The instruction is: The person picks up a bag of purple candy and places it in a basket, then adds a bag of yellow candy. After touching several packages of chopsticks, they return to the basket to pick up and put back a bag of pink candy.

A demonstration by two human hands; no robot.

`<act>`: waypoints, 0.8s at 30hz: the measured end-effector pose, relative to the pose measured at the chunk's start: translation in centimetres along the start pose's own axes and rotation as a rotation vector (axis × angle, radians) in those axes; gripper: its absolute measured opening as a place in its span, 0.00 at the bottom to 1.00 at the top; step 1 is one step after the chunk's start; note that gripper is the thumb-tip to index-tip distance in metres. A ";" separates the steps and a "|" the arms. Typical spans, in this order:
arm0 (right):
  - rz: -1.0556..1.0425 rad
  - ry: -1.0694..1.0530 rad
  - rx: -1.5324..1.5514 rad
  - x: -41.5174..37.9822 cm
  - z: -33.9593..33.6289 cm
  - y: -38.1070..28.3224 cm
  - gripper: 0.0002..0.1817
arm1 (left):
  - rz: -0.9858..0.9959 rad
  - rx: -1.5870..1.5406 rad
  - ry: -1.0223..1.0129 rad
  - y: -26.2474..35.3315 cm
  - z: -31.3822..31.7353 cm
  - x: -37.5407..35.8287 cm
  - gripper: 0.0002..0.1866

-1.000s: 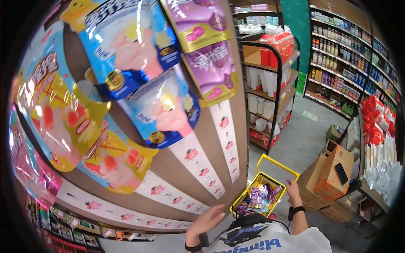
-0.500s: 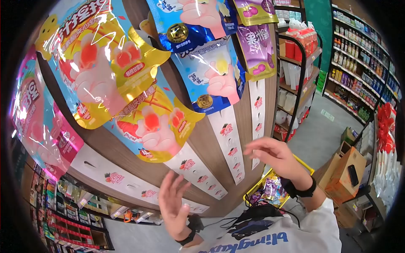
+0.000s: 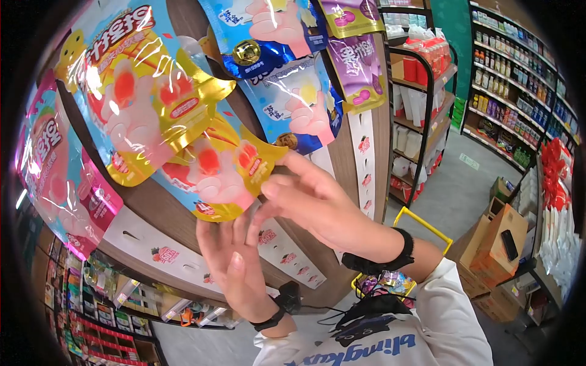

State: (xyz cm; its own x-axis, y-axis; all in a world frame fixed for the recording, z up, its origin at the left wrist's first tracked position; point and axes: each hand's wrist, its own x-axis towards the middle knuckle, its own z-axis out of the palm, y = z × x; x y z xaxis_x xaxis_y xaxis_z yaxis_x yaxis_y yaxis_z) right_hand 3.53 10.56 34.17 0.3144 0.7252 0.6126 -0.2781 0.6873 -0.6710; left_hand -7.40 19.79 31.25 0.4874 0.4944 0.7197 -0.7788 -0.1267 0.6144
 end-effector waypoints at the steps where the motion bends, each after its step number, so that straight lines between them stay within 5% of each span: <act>1: -0.024 -0.005 0.009 0.1 0.0 0.0 0.23 | 0.015 -0.021 -0.013 0.0 0.0 0.2 0.44; 7: -0.141 -0.018 0.002 -0.3 0.4 -0.4 0.18 | 0.000 -0.069 0.006 0.4 0.5 0.6 0.48; 16: -0.050 0.198 -0.034 -3.1 -2.0 -0.4 0.14 | -0.119 0.084 -0.135 -0.8 0.9 -1.5 0.45; 22: -0.052 0.396 -0.426 -6.9 -4.7 1.0 0.11 | -0.365 0.007 -0.172 -3.5 -0.6 -4.8 0.36; 23: 0.158 0.385 -0.584 -8.4 -5.5 0.2 0.11 | -0.463 0.060 -0.200 -4.1 -1.2 -5.7 0.34; 24: 0.149 0.351 -0.623 -9.5 -6.0 0.1 0.12 | -0.560 0.113 -0.229 -4.7 -1.9 -6.6 0.31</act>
State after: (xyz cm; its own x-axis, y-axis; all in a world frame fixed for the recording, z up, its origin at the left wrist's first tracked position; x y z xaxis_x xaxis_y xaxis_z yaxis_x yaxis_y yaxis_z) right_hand 5.95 3.53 25.76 0.6152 0.6817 0.3959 0.1945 0.3554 -0.9142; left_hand -7.70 18.77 22.99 0.8926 0.3162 0.3215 -0.3396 0.0023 0.9406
